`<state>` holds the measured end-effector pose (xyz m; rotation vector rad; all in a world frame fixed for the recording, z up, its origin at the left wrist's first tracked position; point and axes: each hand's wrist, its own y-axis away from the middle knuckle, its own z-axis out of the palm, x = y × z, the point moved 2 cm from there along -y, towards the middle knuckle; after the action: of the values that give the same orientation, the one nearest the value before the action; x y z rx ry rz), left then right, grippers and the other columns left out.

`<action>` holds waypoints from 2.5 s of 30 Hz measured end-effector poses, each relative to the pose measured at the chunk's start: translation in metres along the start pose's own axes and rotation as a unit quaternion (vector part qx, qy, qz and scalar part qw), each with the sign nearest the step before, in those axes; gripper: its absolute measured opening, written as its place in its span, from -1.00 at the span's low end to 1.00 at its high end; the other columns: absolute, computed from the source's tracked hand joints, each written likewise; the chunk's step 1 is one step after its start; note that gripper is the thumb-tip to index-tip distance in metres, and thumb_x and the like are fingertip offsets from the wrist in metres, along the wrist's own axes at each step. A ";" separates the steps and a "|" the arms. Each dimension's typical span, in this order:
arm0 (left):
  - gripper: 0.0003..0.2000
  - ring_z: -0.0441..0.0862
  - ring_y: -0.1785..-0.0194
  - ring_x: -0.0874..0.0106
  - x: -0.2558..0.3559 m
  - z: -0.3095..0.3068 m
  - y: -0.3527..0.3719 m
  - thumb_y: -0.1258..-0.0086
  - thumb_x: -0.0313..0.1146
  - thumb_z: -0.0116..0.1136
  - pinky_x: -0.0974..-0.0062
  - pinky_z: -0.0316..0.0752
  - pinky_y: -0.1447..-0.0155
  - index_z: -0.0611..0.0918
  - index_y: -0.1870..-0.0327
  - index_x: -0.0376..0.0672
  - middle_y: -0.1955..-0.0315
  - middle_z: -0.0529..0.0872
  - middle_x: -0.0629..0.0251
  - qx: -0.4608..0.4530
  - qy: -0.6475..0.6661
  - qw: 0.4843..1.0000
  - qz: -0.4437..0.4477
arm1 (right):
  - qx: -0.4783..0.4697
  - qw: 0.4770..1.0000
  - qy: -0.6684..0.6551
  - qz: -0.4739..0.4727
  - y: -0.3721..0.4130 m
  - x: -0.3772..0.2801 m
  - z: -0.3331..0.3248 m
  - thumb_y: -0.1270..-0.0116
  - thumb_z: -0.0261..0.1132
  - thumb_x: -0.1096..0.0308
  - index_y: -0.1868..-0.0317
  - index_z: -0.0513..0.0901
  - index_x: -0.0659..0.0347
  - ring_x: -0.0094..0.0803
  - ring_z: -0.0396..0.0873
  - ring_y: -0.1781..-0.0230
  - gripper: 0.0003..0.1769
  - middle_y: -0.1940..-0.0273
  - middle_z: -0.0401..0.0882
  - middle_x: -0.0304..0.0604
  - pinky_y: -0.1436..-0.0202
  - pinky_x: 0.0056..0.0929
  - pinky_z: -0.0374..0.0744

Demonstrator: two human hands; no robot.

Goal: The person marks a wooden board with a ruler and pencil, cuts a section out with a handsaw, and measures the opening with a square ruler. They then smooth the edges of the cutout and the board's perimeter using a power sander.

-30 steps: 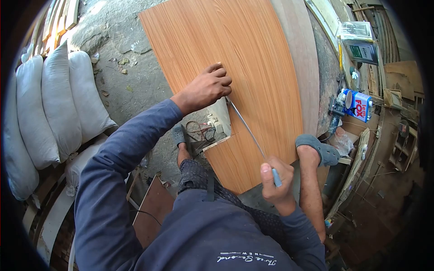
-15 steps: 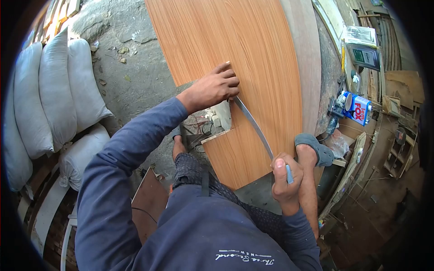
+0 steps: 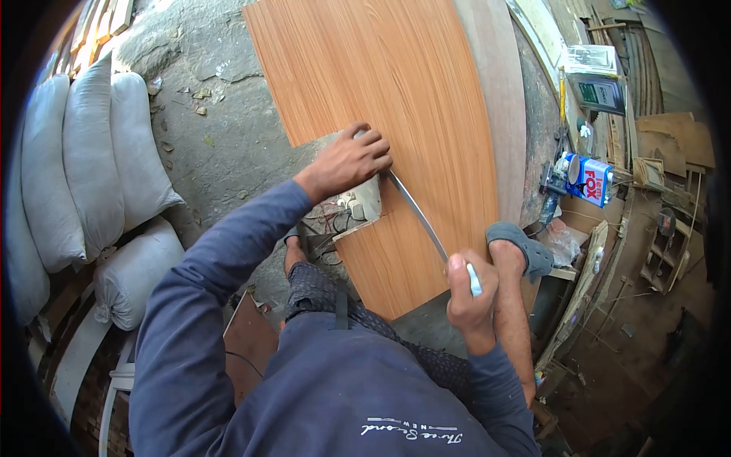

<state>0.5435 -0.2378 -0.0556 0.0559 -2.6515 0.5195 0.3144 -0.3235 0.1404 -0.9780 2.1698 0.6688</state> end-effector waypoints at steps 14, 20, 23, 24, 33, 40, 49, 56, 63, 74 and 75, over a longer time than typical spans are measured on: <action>-0.71 0.74 0.05 0.25 0.004 0.053 0.027 -0.40 -0.52 0.37 0.33 0.65 -0.09 0.74 -0.12 -0.09 0.11 0.72 0.26 0.245 0.175 0.928 -0.220 | -0.013 1.000 0.004 0.017 -0.025 0.002 0.009 -0.60 0.22 0.32 0.50 0.41 0.27 -0.33 0.34 0.66 -0.58 0.62 0.32 -0.09 0.53 -0.24 0.28; -0.68 0.71 -0.11 0.44 -0.002 0.085 0.035 -0.62 -0.41 0.29 0.43 0.66 -0.22 0.61 -0.30 -0.26 -0.08 0.72 0.25 0.207 0.608 0.604 -0.472 | -0.075 0.997 -0.004 -0.028 -0.029 -0.013 0.012 -0.59 0.24 0.32 0.46 0.45 0.29 -0.17 0.38 0.62 -0.61 0.58 0.36 -0.03 0.49 -0.21 0.35; -0.70 0.71 -0.14 0.42 -0.011 0.101 0.035 -0.61 -0.42 0.31 0.36 0.67 -0.23 0.61 -0.26 -0.21 -0.09 0.72 0.27 0.184 0.728 0.466 -0.468 | -0.099 0.995 -0.003 -0.006 -0.036 -0.021 0.014 -0.59 0.24 0.33 0.46 0.44 0.29 -0.14 0.37 0.63 -0.61 0.59 0.33 -0.03 0.49 -0.19 0.34; -0.72 0.72 -0.13 0.43 -0.017 0.114 0.037 -0.60 -0.40 0.33 0.35 0.67 -0.24 0.61 -0.23 -0.19 -0.08 0.73 0.29 0.183 0.740 0.465 -0.450 | -0.100 0.995 0.000 0.013 -0.040 -0.020 0.013 -0.59 0.24 0.33 0.47 0.43 0.29 -0.15 0.37 0.63 -0.60 0.59 0.32 -0.03 0.50 -0.19 0.33; -0.82 0.72 -0.06 0.48 -0.046 0.142 0.039 -0.61 -0.30 0.33 0.30 0.65 -0.30 0.69 -0.06 -0.16 0.05 0.76 0.41 0.193 0.770 0.458 -0.400 | -0.047 0.998 -0.035 0.019 -0.048 0.032 0.035 -0.58 0.22 0.32 0.48 0.39 0.29 -0.23 0.31 0.65 -0.59 0.62 0.25 -0.06 0.51 -0.20 0.26; -0.72 0.73 0.03 0.45 -0.048 0.139 0.049 -0.63 -0.33 0.31 0.44 0.66 -0.13 0.67 -0.17 -0.33 0.00 0.77 0.25 0.214 0.679 0.534 -0.455 | -0.039 0.999 -0.017 -0.012 -0.043 0.038 0.046 -0.59 0.23 0.28 0.48 0.43 0.28 -0.38 0.32 0.60 -0.58 0.60 0.31 -0.12 0.49 -0.23 0.28; -0.38 0.79 -0.02 -0.12 0.089 0.044 0.072 -0.34 0.15 0.46 0.05 0.64 -0.14 0.76 0.01 -0.38 0.15 0.82 -0.24 -0.192 0.372 0.826 -0.377 | -0.041 0.985 -0.167 -0.019 -0.053 0.028 0.042 -0.59 0.29 0.23 0.37 0.62 0.27 -0.59 0.40 0.48 -0.65 0.53 0.47 -0.32 0.40 -0.47 0.33; -0.48 0.79 0.06 -0.15 0.092 0.048 0.076 -0.27 0.02 0.52 0.02 0.65 -0.05 0.74 0.15 -0.38 0.25 0.80 -0.23 -0.187 0.312 0.868 -0.338 | -0.060 0.992 -0.114 0.003 -0.021 -0.007 0.015 -0.61 0.29 0.19 0.37 0.62 0.25 -0.62 0.46 0.47 -0.62 0.51 0.53 -0.32 0.38 -0.53 0.39; -0.47 0.80 0.07 -0.11 0.126 0.043 0.126 -0.28 0.07 0.51 0.05 0.64 -0.02 0.74 0.14 -0.35 0.27 0.80 -0.20 -0.205 0.323 0.837 -0.390 | -0.107 0.986 -0.120 0.037 0.015 -0.028 0.012 -0.62 0.28 0.18 0.35 0.63 0.28 -0.56 0.47 0.50 -0.62 0.53 0.54 -0.30 0.40 -0.46 0.41; -0.46 0.71 -0.16 0.27 0.047 0.067 0.137 -0.79 -0.07 -0.04 0.21 0.63 -0.20 0.38 -0.58 -0.26 -0.30 0.69 0.09 0.072 0.635 0.506 -0.580 | -0.112 0.993 0.009 0.024 0.012 -0.038 0.051 -0.61 0.30 0.23 0.33 0.60 0.33 -0.31 0.47 0.60 -0.64 0.56 0.49 -0.02 0.46 -0.25 0.41; -0.49 0.70 -0.14 0.28 0.040 0.066 0.126 -0.79 -0.06 -0.02 0.21 0.62 -0.22 0.44 -0.53 -0.24 -0.26 0.71 0.11 0.057 0.673 0.447 -0.587 | -0.107 0.994 0.009 0.025 0.011 -0.035 0.055 -0.61 0.30 0.24 0.33 0.60 0.33 -0.29 0.47 0.60 -0.64 0.56 0.49 -0.01 0.46 -0.25 0.41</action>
<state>0.4647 -0.1431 -0.1379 0.9625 -0.5447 0.0516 0.3430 -0.2650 0.1320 -1.0437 2.1767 0.9357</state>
